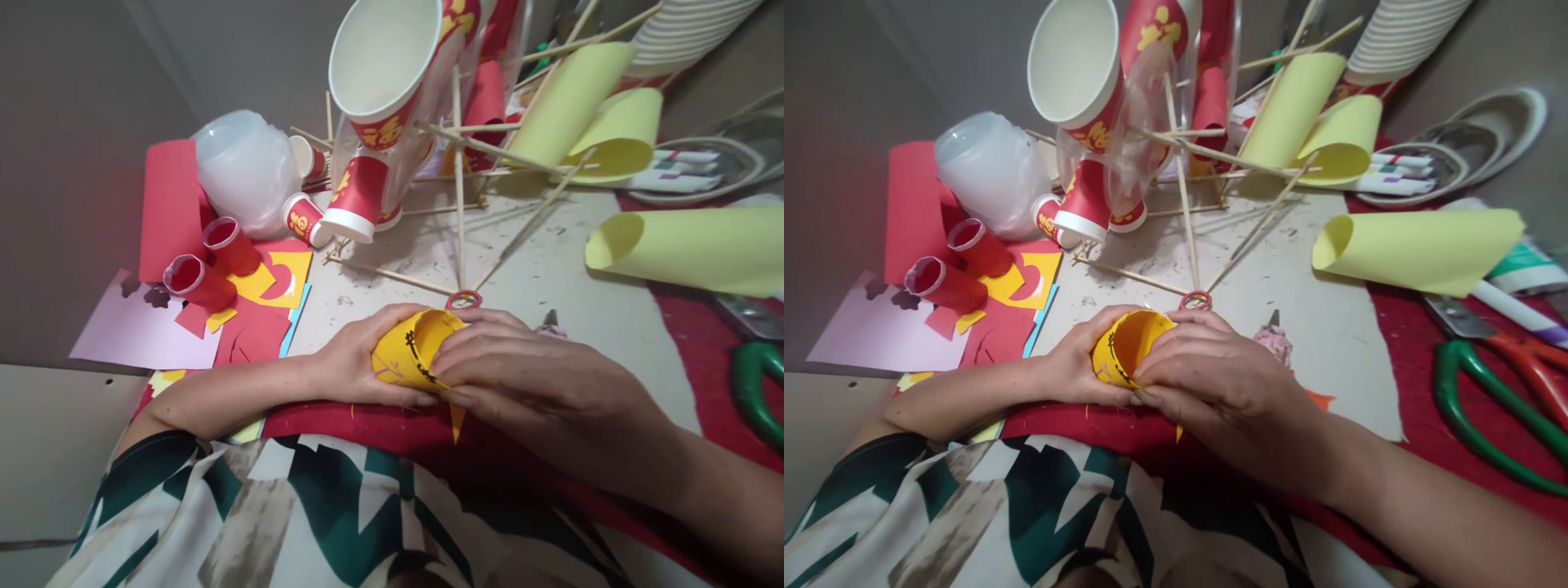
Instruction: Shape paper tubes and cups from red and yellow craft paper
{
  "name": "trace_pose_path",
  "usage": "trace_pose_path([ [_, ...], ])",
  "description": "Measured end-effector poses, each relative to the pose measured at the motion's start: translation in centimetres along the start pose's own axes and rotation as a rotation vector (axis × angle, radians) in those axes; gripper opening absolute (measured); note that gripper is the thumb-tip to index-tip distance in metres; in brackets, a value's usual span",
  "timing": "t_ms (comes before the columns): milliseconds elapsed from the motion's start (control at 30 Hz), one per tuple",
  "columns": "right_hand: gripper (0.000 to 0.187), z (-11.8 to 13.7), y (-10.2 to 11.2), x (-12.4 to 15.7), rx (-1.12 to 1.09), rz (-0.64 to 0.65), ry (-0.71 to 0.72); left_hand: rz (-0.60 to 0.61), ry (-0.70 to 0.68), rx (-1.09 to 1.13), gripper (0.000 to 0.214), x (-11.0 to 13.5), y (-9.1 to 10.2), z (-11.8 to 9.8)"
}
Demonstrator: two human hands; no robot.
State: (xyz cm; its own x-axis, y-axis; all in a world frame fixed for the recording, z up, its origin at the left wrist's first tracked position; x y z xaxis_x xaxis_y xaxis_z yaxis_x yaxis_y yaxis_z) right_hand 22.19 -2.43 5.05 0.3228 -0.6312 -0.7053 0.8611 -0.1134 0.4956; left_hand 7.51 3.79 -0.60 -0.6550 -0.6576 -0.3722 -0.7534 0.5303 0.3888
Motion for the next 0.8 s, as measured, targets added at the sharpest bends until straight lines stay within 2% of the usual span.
trace_pose_path([
  [167, 0.018, 0.1, 0.7, 0.4, 0.043, -0.122, -0.075, -0.127, -0.178, -0.023, 0.085, -0.2, 0.6, -0.6],
  [300, 0.037, -0.5, 1.4, 0.9, 0.116, -0.254, -0.149, -0.171, -0.183, -0.076, 0.090, -0.1, 0.9, -0.1],
  [433, 0.072, -1.2, 0.9, 1.4, 0.097, -0.206, -0.242, -0.169, -0.248, -0.151, 0.098, 0.5, 1.0, 0.0],
  [533, 0.086, -0.9, 0.6, 1.3, 0.044, -0.160, -0.192, -0.181, -0.307, -0.171, 0.097, 0.7, 1.2, -0.3],
  [667, 0.087, -0.5, 0.6, 1.1, -0.005, -0.136, -0.146, -0.198, -0.397, -0.203, 0.095, 0.4, 1.5, -1.1],
  [800, 0.066, -0.9, 0.9, 1.0, 0.021, -0.199, -0.216, -0.183, -0.468, -0.253, 0.095, 0.1, 1.4, -1.0],
])
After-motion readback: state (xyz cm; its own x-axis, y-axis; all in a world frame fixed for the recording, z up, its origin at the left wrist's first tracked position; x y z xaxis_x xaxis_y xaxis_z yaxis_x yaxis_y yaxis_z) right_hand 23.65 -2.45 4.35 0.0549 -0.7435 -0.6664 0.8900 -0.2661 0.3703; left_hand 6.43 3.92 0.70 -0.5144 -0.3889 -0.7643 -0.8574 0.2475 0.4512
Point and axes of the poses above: each hand's wrist, its own x-axis away from the middle knuckle, its own y-axis out of the back of the hand, z = x × y, the point moved 6 cm from there along -x, towards the middle knuckle, and after that the axes turned 11 degrees about -z, right-handed, at the moved point
